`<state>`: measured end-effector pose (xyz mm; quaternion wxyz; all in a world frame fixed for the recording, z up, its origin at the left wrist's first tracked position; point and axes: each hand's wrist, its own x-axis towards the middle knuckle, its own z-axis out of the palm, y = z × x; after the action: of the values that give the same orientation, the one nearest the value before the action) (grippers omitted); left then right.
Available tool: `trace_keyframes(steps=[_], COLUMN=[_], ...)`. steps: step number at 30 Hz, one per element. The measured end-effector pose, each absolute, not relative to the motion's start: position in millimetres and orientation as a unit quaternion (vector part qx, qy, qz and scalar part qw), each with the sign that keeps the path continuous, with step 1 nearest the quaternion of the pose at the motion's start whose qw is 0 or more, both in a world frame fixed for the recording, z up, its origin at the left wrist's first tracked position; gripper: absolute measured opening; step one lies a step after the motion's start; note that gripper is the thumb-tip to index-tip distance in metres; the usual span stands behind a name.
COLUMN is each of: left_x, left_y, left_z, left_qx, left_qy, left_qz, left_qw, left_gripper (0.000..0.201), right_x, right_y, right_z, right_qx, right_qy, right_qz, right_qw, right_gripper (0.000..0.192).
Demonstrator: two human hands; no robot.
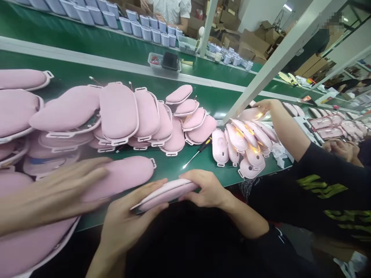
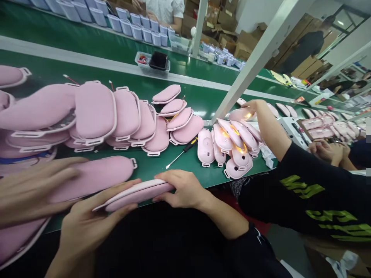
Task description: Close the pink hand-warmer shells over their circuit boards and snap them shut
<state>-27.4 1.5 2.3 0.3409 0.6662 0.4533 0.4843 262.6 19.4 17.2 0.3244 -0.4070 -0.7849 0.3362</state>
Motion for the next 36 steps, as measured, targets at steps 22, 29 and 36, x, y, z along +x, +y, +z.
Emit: trace_keyframes(steps=[22, 29, 36], left_x=[-42.0, -9.0, 32.3], left_y=[-38.8, -33.0, -34.4], left_z=[-26.8, -20.9, -34.2], left_qx=[0.536, 0.432, 0.349], left_qy=[0.658, 0.450, 0.452], left_qz=[0.477, 0.534, 0.668], left_qw=[0.230, 0.570, 0.477], left_gripper=[0.040, 0.090, 0.082], right_x=[243.3, 242.5, 258.0], right_y=[-2.1, 26.9, 53.0], right_z=[-23.4, -13.7, 44.1], right_qx=[-0.389, -0.343, -0.351], right_qy=[-0.832, -0.858, -0.808], right_qz=[0.224, 0.290, 0.437], right_qw=[0.325, 0.249, 0.181], right_gripper=[0.068, 0.085, 0.066])
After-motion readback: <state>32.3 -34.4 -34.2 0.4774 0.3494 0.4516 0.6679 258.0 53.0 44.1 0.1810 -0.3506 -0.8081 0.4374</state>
